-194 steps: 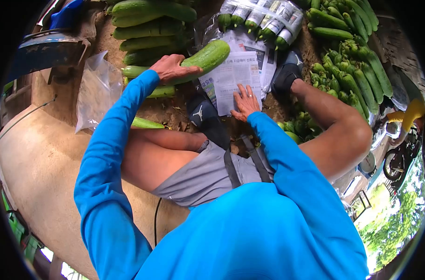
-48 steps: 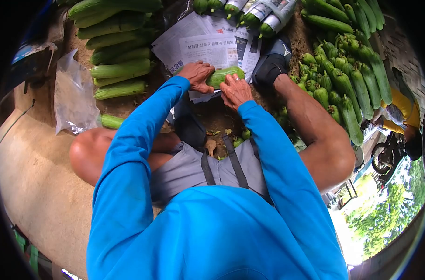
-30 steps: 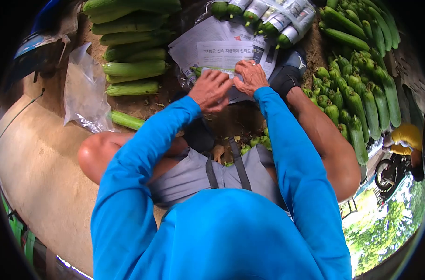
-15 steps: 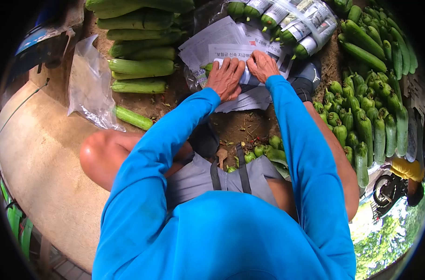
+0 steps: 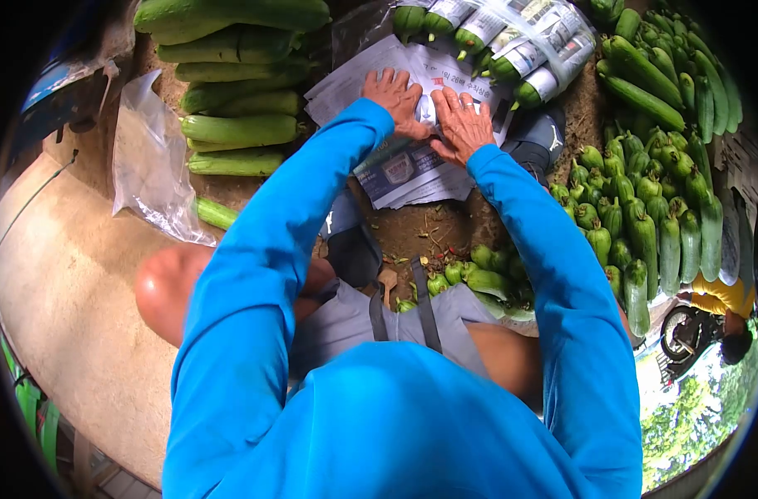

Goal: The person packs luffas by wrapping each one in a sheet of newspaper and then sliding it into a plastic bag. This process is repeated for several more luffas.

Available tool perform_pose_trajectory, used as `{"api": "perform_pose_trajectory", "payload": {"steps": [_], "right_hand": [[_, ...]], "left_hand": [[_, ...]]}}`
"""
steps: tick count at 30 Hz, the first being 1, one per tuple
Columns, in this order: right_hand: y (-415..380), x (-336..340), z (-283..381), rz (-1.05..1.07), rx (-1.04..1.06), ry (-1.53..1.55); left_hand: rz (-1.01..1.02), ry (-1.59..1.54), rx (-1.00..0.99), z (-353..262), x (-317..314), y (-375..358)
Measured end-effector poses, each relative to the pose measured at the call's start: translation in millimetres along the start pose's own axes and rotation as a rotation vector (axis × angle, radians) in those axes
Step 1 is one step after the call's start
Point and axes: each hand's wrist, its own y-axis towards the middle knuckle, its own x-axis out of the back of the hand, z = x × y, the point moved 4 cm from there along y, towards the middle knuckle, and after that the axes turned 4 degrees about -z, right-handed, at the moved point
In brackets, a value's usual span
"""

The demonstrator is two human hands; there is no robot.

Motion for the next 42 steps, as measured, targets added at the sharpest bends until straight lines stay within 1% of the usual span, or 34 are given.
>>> {"api": "perform_pose_trajectory", "payload": {"steps": [1, 2, 3, 4, 6, 8, 10, 11, 12, 14, 15, 16, 17, 18, 19, 20, 22, 23, 24, 26, 27, 28, 29, 30, 32, 33, 34, 35, 36, 37, 38, 39, 40, 42], "right_hand": [[6.2, 4.6, -2.7, 0.044, 0.001, -0.025], [6.6, 3.8, -5.8, 0.098, 0.000, -0.046], [11.1, 5.4, -9.0, 0.040, 0.007, -0.057], [14.8, 6.7, -12.2, 0.037, 0.005, -0.058], [22.8, 7.5, -14.2, 0.125, 0.005, -0.052], [29.4, 9.5, -14.4, 0.073, 0.017, 0.014], [44.7, 9.6, -20.2, 0.322, -0.008, 0.061], [48.4, 16.9, -20.9, 0.273, 0.019, 0.062], [55.5, 14.3, -24.7, 0.269, 0.029, 0.052], [65.1, -0.8, -29.6, 0.740, -0.041, 0.457], [60.3, 2.1, -26.2, 0.806, 0.089, 0.801], [43.9, 5.3, -20.6, 0.992, -0.031, 1.102], [27.0, -8.5, -18.4, 1.117, -0.157, 1.287], [6.8, 4.9, -16.8, 1.130, -0.361, 1.468], [-11.1, 19.3, -10.4, 1.293, -0.564, 1.590], [-21.6, 37.6, -2.3, 1.233, -0.476, 1.742], [-40.6, 25.6, -5.7, 1.315, -0.681, 1.889], [-44.4, 36.6, -6.7, 1.371, -0.741, 2.003], [-47.9, 47.7, -12.3, 1.294, -0.804, 2.086], [-48.1, 55.0, -19.4, 1.148, -0.576, 2.224], [-48.3, 54.9, -22.0, 1.127, -0.575, 2.234], [-51.2, 63.0, -14.6, 1.386, -0.544, 2.476], [-52.3, 73.9, -10.2, 1.661, -0.482, 2.700], [-50.0, 76.5, -9.5, 1.638, -0.473, 2.708], [-44.4, 100.8, -7.3, 1.705, -0.131, 2.933], [-42.1, 107.9, -11.6, 1.567, -0.280, 2.883], [-36.5, 112.2, -16.1, 1.422, -0.192, 2.784], [-23.9, 111.5, -20.9, 1.351, -0.179, 2.674], [-7.8, 111.8, -28.1, 1.270, -0.166, 2.566], [4.2, 120.3, -38.9, 1.141, -0.436, 2.415], [13.2, 99.8, -53.1, 0.985, -0.607, 2.173], [26.8, 83.6, -70.6, 0.746, -0.474, 2.024], [39.7, 75.1, -86.4, 0.518, -0.347, 1.858], [60.1, 110.2, -113.0, -0.061, -0.361, 0.916]], "left_hand": [[0.001, 0.000, -0.001, 0.0, 3.5, -3.8], [-0.178, -0.015, -0.035, -3.5, 11.4, -11.8], [-0.357, -0.029, -0.067, -8.4, 19.5, -22.5], [-0.359, -0.027, -0.070, -11.6, 17.4, -30.0], [-0.492, -0.127, -0.133, -19.6, 15.3, -52.2], [-0.452, -0.154, -0.140, -27.6, 14.6, -70.4], [-0.455, -0.142, -0.160, -31.8, 1.5, -75.6], [-0.407, -0.144, -0.113, -30.7, -5.6, -76.1], [-0.418, -0.145, -0.104, -31.1, -10.9, -77.1], [-0.508, -0.095, -0.032, -28.3, -5.6, -76.7], [-0.435, -0.179, -0.021, -27.1, -9.1, -79.8], [-0.437, -0.183, -0.010, -24.8, -4.4, -85.8], [-0.418, -0.195, -0.078, -23.5, 0.3, -89.4], [-0.395, -0.210, -0.150, -24.7, 5.6, -93.7], [-0.383, -0.174, -0.171, -27.2, 13.3, -98.7], [-0.392, -0.172, -0.177, -29.2, 23.9, -101.3], [-0.402, -0.250, -0.193, -37.9, 43.5, -107.1], [-0.447, -0.257, -0.210, -41.3, 51.3, -107.3], [-0.454, -0.252, -0.226, -43.8, 57.2, -105.3], [-0.513, -0.297, -0.252, -47.9, 70.4, -101.7], [-0.567, -0.312, -0.284, -48.2, 78.1, -99.9], [-0.563, -0.309, -0.301, -47.0, 82.7, -94.8], [-0.623, -0.349, -0.339, -44.9, 90.2, -89.4], [-0.687, -0.388, -0.377, -41.7, 98.5, -83.2], [-0.717, -0.568, -0.421, -32.1, 117.4, -69.3], [-0.714, -0.691, -0.380, -26.5, 115.5, -65.2], [-0.706, -0.811, -0.341, -22.5, 109.8, -59.5], [-0.702, -1.045, -0.216, -21.9, 106.5, -54.9], [-0.654, -1.200, -0.070, -21.4, 101.9, -53.0], [-0.647, -1.332, 0.017, -19.6, 99.1, -44.7], [-0.633, -1.458, 0.115, -16.9, 92.4, -39.8], [-0.668, -1.473, 0.135, -11.3, 90.7, -31.5], [-0.676, -1.601, 0.197, -12.7, 92.5, -26.3], [-0.569, -1.810, 0.251, -1.1, 68.1, -10.5]]}}
